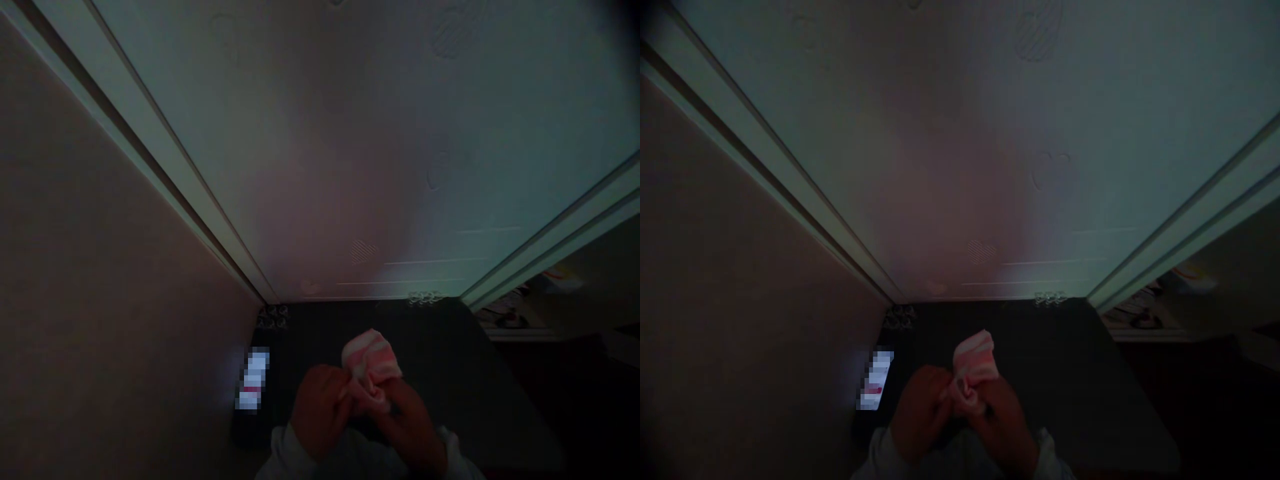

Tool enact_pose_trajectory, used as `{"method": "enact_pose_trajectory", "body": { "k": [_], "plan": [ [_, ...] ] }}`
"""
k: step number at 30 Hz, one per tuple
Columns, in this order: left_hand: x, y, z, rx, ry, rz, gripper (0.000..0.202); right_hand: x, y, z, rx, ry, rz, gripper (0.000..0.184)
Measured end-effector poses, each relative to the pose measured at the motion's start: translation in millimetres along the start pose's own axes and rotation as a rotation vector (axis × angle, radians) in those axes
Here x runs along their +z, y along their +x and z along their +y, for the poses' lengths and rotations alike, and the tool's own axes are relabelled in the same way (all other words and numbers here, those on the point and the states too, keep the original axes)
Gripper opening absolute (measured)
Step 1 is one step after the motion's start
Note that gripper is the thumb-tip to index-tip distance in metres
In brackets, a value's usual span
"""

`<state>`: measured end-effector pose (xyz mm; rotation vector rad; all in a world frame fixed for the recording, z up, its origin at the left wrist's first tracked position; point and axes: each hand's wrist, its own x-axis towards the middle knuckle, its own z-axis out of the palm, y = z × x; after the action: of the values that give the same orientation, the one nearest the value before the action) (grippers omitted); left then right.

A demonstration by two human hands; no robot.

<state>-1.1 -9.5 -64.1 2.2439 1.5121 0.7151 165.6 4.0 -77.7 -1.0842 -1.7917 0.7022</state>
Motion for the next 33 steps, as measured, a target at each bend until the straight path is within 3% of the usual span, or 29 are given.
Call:
{"method": "enact_pose_trajectory", "body": {
  "k": [3, 7, 14, 18, 23, 29, 33],
  "plan": [
    [-2.2, -3, 1, 0.051, 0.118, -0.069, 0.019, 2, -3, 0, 0.176, 0.097, -0.045, 0.014],
    [-0.8, -3, 2, 0.051, 0.222, -0.17, 0.012, 0, -4, -2, 0.297, 0.163, -0.104, 0.016],
    [0.1, 4, 2, 0.057, 0.248, -0.218, 0.012, -1, -11, 5, 0.371, 0.154, -0.108, 0.021],
    [-5.5, 5, 2, 0.063, 0.216, -0.288, 0.02, -3, -11, 3, 0.485, 0.259, -0.11, 0.024],
    [-12.2, 4, -1, -0.077, -0.008, -0.404, 0.035, -3, 2, 1, 0.621, 0.496, -0.13, 0.028],
    [-18.2, 7, 3, -0.124, -0.158, -0.403, 0.04, 6, 10, 1, 0.75, 0.889, -0.175, 0.032],
    [-21.1, 6, 8, -0.234, -0.509, -0.356, 0.041, 13, 8, -5, 0.857, 1.13, -0.163, 0.03]
  ]
}}
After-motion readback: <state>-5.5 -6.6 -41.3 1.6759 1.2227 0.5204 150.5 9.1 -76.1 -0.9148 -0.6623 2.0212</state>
